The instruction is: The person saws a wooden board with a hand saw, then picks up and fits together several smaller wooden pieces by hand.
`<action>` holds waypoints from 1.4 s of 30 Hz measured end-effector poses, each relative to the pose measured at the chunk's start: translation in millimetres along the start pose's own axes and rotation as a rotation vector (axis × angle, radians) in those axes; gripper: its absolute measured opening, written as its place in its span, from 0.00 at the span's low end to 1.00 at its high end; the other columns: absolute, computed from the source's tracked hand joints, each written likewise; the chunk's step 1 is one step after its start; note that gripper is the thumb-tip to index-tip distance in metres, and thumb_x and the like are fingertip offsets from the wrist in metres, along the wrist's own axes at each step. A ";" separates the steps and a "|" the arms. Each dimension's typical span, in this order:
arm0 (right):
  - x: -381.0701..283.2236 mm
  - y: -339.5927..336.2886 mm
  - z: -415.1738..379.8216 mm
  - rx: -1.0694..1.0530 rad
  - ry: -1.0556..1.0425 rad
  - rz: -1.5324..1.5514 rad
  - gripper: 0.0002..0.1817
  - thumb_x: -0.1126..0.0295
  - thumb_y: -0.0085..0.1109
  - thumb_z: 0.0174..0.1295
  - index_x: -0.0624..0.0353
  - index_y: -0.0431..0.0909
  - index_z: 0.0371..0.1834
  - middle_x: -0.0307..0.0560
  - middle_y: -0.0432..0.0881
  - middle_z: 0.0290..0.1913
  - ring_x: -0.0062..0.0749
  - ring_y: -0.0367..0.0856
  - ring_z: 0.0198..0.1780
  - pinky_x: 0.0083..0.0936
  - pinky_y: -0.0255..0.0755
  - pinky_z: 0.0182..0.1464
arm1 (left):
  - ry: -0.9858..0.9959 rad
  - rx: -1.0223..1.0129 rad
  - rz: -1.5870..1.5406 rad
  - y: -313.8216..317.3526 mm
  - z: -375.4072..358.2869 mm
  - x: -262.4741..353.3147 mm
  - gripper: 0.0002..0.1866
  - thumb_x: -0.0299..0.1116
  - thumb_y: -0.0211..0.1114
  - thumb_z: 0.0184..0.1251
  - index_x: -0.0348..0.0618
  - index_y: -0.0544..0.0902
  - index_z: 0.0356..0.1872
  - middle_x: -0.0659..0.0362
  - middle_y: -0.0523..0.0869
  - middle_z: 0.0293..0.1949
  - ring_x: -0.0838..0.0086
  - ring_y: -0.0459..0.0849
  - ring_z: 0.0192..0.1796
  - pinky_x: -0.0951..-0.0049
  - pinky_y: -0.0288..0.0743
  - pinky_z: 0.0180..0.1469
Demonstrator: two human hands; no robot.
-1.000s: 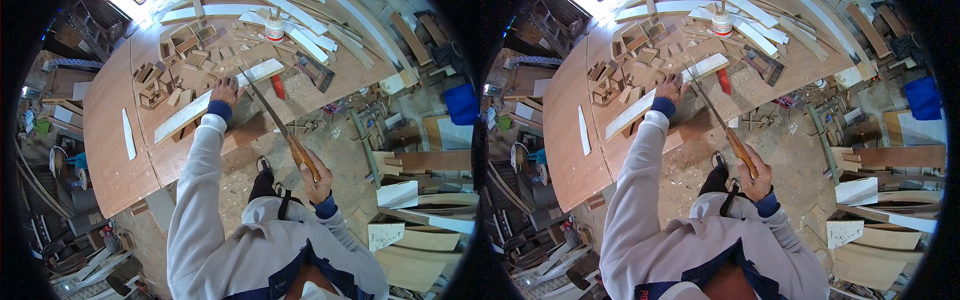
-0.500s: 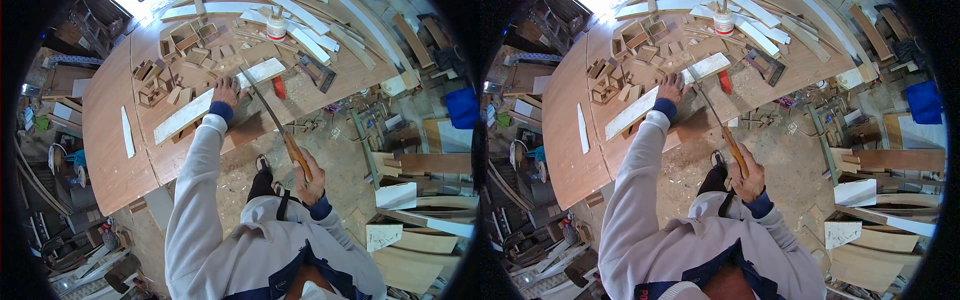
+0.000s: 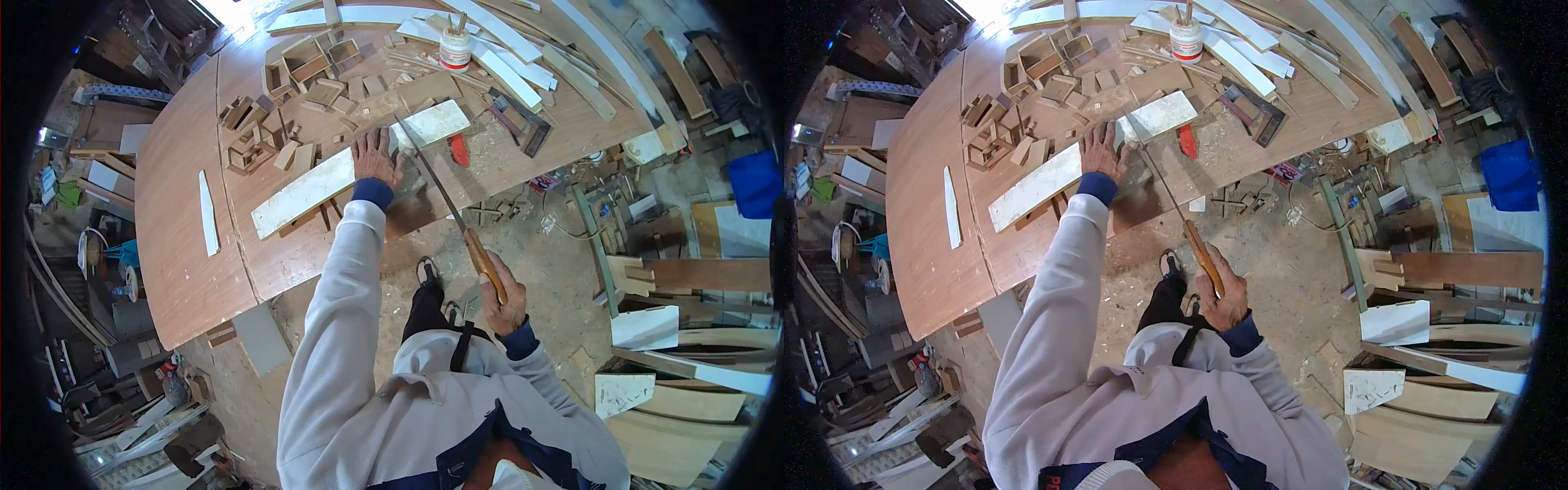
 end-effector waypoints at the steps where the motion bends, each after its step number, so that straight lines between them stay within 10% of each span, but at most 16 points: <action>1: -2.1 -0.3 0.8 -0.006 0.018 -0.009 0.24 0.73 0.57 0.62 0.65 0.71 0.63 0.65 0.82 0.49 0.49 0.86 0.46 0.31 0.78 0.47 | -0.016 -0.036 -0.019 -1.6 1.3 -0.1 0.36 0.55 0.56 0.66 0.42 0.66 0.69 0.48 0.66 0.69 0.52 0.61 0.71 0.49 0.48 0.73; 10: -34.0 4.3 33.1 0.006 0.030 -0.023 0.22 0.72 0.55 0.63 0.66 0.73 0.61 0.66 0.83 0.45 0.48 0.87 0.36 0.30 0.78 0.36 | 0.091 0.051 -0.078 -3.3 -2.9 -6.2 0.32 0.54 0.58 0.65 0.49 0.72 0.67 0.48 0.69 0.66 0.51 0.63 0.70 0.50 0.50 0.73; 42: -7.0 25.1 57.6 -0.051 -0.032 -0.024 0.29 0.71 0.59 0.61 0.62 0.67 0.67 0.62 0.82 0.49 0.47 0.86 0.43 0.31 0.77 0.45 | -0.045 -0.019 0.001 -3.0 -8.2 10.7 0.32 0.53 0.54 0.68 0.51 0.66 0.70 0.49 0.62 0.72 0.51 0.56 0.74 0.41 0.40 0.74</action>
Point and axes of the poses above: each hand's wrist, its own z-axis towards the middle knuckle, its own y-axis out of the palm, x = y × z, the point moved 2 cm from there along z, towards the middle knuckle
